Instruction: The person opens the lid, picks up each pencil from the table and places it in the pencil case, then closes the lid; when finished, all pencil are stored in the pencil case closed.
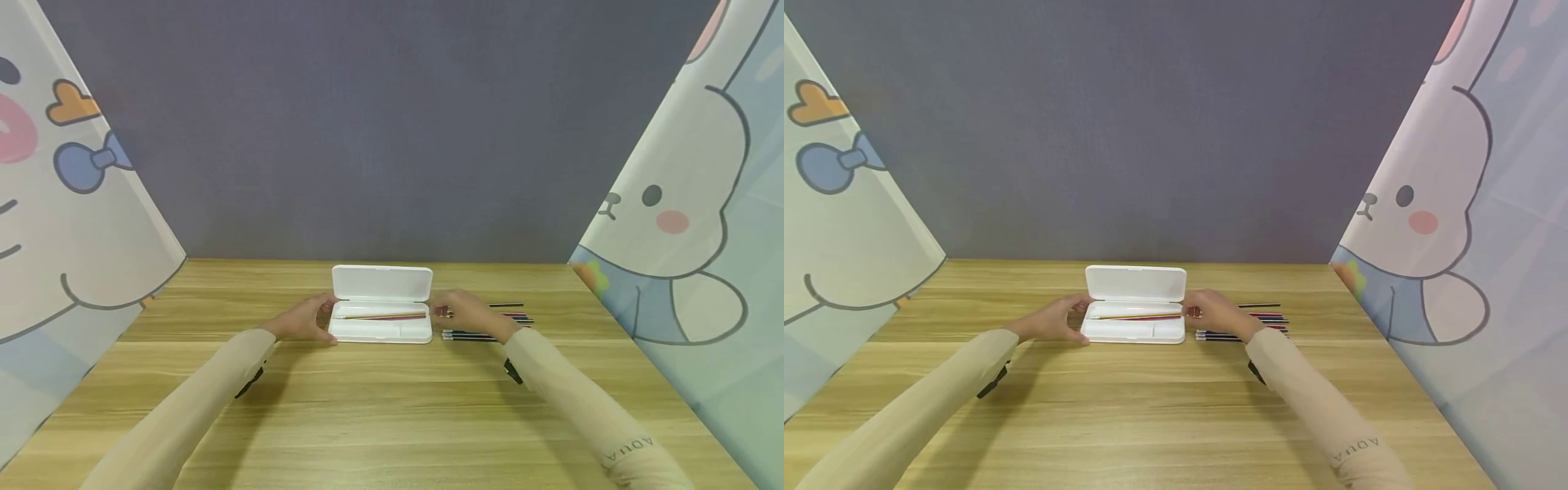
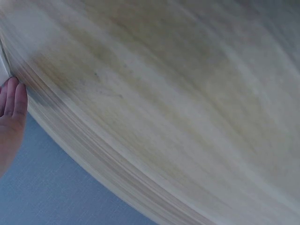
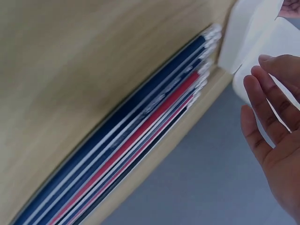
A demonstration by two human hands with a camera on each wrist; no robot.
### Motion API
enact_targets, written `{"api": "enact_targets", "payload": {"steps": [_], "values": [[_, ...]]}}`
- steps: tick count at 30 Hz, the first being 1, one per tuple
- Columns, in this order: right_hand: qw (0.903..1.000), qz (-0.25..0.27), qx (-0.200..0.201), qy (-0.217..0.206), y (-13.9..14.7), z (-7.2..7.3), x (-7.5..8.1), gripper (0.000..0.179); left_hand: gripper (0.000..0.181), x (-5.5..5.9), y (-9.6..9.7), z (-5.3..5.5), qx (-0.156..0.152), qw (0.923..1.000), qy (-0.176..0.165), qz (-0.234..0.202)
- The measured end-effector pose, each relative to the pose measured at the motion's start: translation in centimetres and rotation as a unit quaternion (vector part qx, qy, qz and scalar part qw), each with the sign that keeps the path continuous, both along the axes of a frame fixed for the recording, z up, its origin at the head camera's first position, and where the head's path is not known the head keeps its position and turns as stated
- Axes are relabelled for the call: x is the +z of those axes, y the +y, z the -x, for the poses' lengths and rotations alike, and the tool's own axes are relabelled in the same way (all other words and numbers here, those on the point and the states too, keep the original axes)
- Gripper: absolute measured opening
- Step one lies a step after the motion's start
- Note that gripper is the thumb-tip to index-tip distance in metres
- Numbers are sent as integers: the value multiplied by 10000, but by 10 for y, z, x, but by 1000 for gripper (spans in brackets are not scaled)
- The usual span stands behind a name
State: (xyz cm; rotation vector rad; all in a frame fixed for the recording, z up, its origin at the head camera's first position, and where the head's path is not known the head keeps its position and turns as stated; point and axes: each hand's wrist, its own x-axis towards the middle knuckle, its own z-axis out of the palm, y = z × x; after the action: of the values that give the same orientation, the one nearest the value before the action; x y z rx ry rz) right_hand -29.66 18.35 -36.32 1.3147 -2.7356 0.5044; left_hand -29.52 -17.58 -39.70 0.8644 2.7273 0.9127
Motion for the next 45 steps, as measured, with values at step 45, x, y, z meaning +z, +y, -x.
{"api": "enact_targets", "payload": {"steps": [45], "values": [[9954,-437,-825,231,78,-30,-30,17,82,-3,-1,0,108,9999,-14,-19]]}}
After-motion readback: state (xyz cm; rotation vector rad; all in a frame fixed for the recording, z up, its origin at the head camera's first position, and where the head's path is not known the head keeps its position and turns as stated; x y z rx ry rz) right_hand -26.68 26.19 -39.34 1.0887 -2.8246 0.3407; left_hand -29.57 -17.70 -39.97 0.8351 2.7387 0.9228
